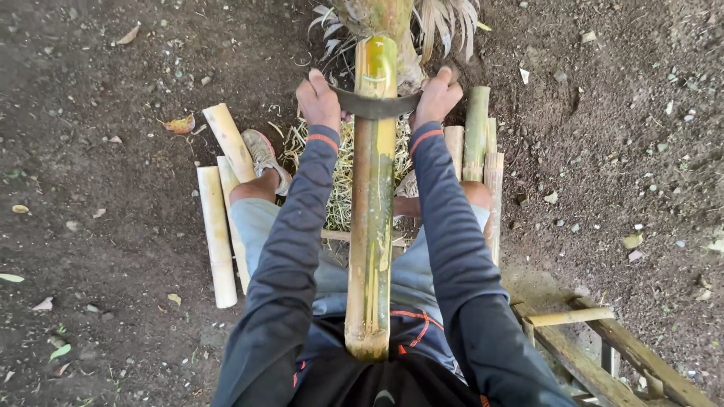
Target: The recorder uses a sickle-like blade to shave the outer bark and smooth the surface of a bamboo pole.
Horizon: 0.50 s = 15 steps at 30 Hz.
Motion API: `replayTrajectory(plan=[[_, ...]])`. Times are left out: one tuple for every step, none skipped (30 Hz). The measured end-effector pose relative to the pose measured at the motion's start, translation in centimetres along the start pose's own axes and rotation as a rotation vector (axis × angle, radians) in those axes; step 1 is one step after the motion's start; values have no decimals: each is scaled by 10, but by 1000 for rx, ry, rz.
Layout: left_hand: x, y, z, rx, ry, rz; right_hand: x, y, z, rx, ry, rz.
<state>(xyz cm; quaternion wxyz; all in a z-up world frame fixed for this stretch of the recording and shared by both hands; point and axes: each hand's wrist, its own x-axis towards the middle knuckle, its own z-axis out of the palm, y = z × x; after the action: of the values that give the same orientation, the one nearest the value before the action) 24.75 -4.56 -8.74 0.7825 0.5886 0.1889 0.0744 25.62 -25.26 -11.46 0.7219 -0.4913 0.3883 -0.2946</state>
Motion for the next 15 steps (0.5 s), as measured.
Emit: replayTrajectory(plan=[[2, -2, -1, 16, -6, 13, 1, 2, 1, -23, 22, -12], [-3, -4, -6, 18, -4, 14, -2, 3, -5, -22, 21, -9], [-10, -7, -12, -19, 5, -48, -5, 5, -13, -41, -24, -47], [-17, -10, -17, -57, 14, -110, -6, 7, -21, -61, -69, -86], [-33, -13, -29, -57, 15, -113, -25, 0, -31, -63, -68, -85], [-50, -16, -41, -49, 28, -130, -43, -6, -41, -36, -95, -77], [-65, -18, -53, -40, 39, -143, -60, -13, -50, -5, -123, -69], [-76, -8, -58, -39, 39, -142, -62, -10, -54, -3, -123, -68], [-93, -1, -66, -51, 64, -195, -69, -5, -65, -38, -129, -79], [-109, 7, -75, -64, 90, -248, -76, 0, -76, -72, -135, -89], [-109, 11, -74, -64, 91, -248, -78, 1, -76, -73, -135, -88], [-109, 14, -73, -111, 82, -273, -79, 1, -75, -64, -122, -82], [-111, 17, -73, -158, 77, -300, -81, 1, -77, -57, -111, -73], [-112, 15, -73, -159, 82, -302, -85, -4, -76, -61, -113, -71], [-111, 14, -73, -161, 81, -284, -87, -9, -72, -54, -106, -58]])
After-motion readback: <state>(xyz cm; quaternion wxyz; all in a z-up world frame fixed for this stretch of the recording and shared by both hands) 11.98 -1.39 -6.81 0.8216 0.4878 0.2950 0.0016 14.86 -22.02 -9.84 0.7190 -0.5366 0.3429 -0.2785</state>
